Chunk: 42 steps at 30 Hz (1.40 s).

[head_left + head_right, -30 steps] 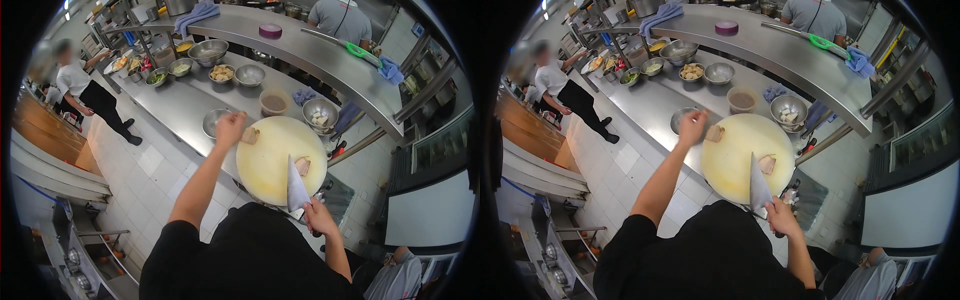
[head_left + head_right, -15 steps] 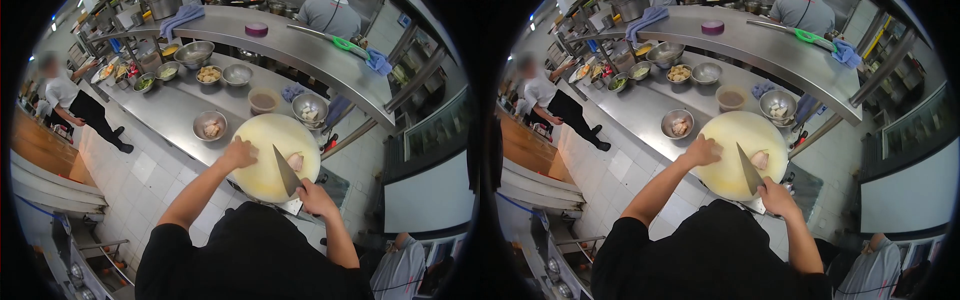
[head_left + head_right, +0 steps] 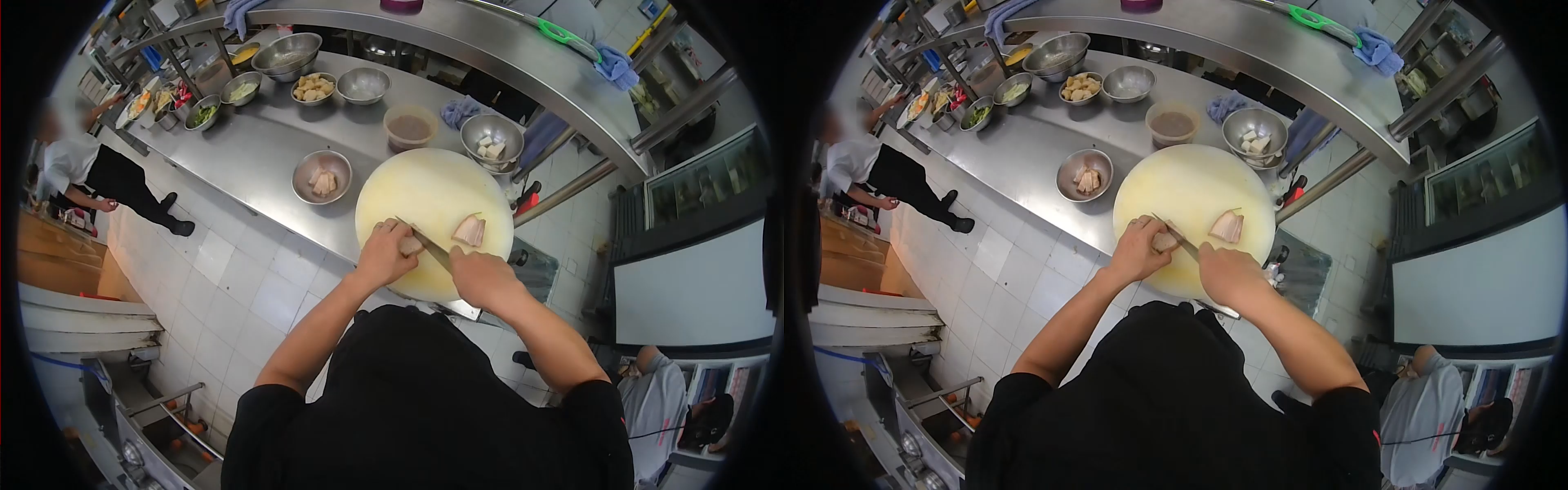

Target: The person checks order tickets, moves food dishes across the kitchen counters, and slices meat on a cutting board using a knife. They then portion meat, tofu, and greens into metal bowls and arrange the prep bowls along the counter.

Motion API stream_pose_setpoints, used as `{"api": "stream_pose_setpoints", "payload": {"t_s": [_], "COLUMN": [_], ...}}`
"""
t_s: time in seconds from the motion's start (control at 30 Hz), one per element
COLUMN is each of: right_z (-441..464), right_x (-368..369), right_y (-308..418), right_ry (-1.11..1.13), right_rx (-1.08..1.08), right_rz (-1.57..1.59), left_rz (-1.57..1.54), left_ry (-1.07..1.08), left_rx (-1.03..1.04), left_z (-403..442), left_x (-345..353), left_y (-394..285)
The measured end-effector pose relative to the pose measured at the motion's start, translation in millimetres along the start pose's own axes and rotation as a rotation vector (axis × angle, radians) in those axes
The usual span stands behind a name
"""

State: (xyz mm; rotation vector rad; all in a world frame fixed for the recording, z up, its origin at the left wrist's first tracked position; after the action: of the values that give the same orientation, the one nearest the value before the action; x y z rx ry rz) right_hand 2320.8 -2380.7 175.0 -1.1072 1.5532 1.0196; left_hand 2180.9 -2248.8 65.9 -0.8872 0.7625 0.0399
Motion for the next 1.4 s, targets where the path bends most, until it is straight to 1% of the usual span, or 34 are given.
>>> {"api": "stream_pose_setpoints", "payload": {"t_s": [0.07, 0.13, 0.17, 0.23, 0.27, 0.3, 0.33, 0.4, 0.47, 0.53, 0.57, 0.63, 0.7, 0.73, 0.8, 0.83, 0.87, 0.9, 0.93, 0.97, 1.0, 1.07, 1.1, 1.13, 1.17, 1.2, 1.23, 1.27, 1.3, 1.33, 1.37, 1.4], "right_z": [15.3, 23.5, 20.4, 13.7, 6.5, -2.6, -7.7, -4.0, 6.6, 21.7, 20.7, 18.1, 1.9, -4.4, -6.9, -5.6, 3.5, 11.4, 21.8, 24.5, 20.5, 12.5, 2.2, -11.5, -22.7, -30.4, -38.7, -46.5, -53.2, -60.6, -68.7, -77.7], "right_x": [14.0, 13.7, 9.2, -4.0, -15.0, -27.8, -32.1, -9.8, 9.2, 15.4, 9.5, -14.2, -31.6, -33.7, -20.1, -9.9, 14.3, 21.1, 23.1, 22.4, 19.9, 8.6, -5.8, -23.2, -32.2, -28.3, -20.6, -12.2, -3.4, 5.6, 11.5, 15.7], "right_y": [-6.8, -17.7, -16.8, -14.7, -8.4, 0.5, 6.7, 9.5, 4.0, -3.4, -3.3, -0.3, 8.3, 11.0, 16.7, 19.5, 16.5, 10.6, 3.6, -0.2, -6.4, -23.8, -24.9, -26.9, -30.4, -38.0, -47.7, -55.1, -59.3, -63.3, -66.0, -66.5], "right_ry": [-0.023, -0.009, -0.011, -0.006, -0.005, 0.035, 0.078, 0.08, 0.069, 0.03, 0.026, 0.105, 0.099, 0.093, 0.109, 0.116, 0.08, 0.079, 0.048, 0.014, 0.004, -0.07, -0.072, -0.039, -0.004, -0.003, -0.03, -0.057, -0.059, -0.103, -0.145, -0.145], "right_rx": [0.031, -0.016, -0.014, 0.004, 0.005, 0.002, 0.0, 0.022, 0.047, -0.041, -0.039, 0.01, -0.015, -0.038, -0.001, 0.037, 0.042, 0.043, -0.019, -0.078, -0.072, -0.004, -0.002, 0.151, 0.303, 0.303, 0.362, 0.419, 0.411, 0.456, 0.499, 0.487], "right_rz": [0.024, 0.132, 0.127, 0.021, 0.02, -0.031, -0.083, -0.045, -0.009, 0.052, 0.052, 0.032, -0.01, -0.053, -0.026, 0.0, 0.027, 0.026, 0.068, 0.113, 0.116, 0.279, 0.279, 0.438, 0.596, 0.596, 0.7, 0.807, 0.809, 0.848, 0.887, 0.889], "left_rz": [-0.001, -0.002, -0.018, -0.034, 0.004, 0.041, 0.038, 0.002, -0.002, -0.007, -0.015, -0.02, -0.026, -0.026, -0.047, -0.047, -0.03, -0.014, -0.014, -0.009, -0.005, 0.038, 0.077, 0.076, 0.101, 0.127, 0.128, 0.186, 0.246, 0.209, 0.217, 0.265], "left_ry": [0.001, -0.01, -0.029, -0.054, -0.041, -0.025, -0.021, -0.054, -0.063, -0.075, -0.068, -0.071, -0.114, -0.112, -0.159, -0.155, -0.168, -0.182, -0.183, -0.125, -0.067, -0.116, -0.158, -0.16, -0.226, -0.289, -0.289, -0.209, -0.131, -0.103, -0.11, -0.154], "left_rx": [0.011, 0.023, -0.005, -0.033, -0.082, -0.134, -0.139, -0.018, -0.011, -0.004, -0.029, -0.047, -0.121, -0.124, -0.007, -0.011, -0.003, 0.005, 0.006, -0.029, -0.057, -0.066, -0.091, -0.088, -0.021, 0.045, 0.042, 0.121, 0.202, 0.182, 0.182, 0.197], "left_z": [-0.7, -2.2, -3.2, -2.3, -2.3, -3.3, -5.2, -9.9, -11.7, -14.4, -15.7, -11.3, -15.5, -17.0, -21.9, -25.4, -25.1, -25.1, -25.4, -25.1, -21.6, -16.4, -15.9, -13.4, -10.5, -9.1, -8.4, -6.0, -1.4, 6.1, 16.9, 29.5], "left_x": [1.2, 2.6, 0.5, -4.2, -12.5, -16.4, -13.2, -5.9, -2.9, -3.1, -4.0, -10.7, -21.4, -18.7, -12.5, -9.4, -8.6, -7.5, -7.2, -8.8, -10.0, -16.7, -17.2, -10.3, 0.1, 9.9, 21.1, 32.6, 41.5, 49.3, 53.3, 51.0], "left_y": [3.0, 4.1, 2.8, 1.1, -5.3, -8.0, -3.3, 5.1, 8.9, 8.5, 8.8, 4.7, -6.2, -2.6, 3.3, 6.6, 6.8, 6.6, 7.3, 8.5, 8.8, -0.7, -6.7, -10.1, -14.8, -20.1, -24.5, -30.0, -28.1, -15.9, 2.0, 24.4]}}
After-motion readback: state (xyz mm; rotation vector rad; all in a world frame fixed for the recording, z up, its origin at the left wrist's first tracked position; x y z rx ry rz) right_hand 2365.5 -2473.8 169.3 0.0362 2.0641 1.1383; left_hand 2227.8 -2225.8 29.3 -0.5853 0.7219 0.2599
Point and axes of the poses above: each hand's wrist, its own z-axis towards the middle knuckle, its own x-axis out of the palm, y = z × x, the point moved 2 cm from there along z, towards the middle knuckle, and after that the axes turned 15 degrees about -y, right-handed, at the moved point
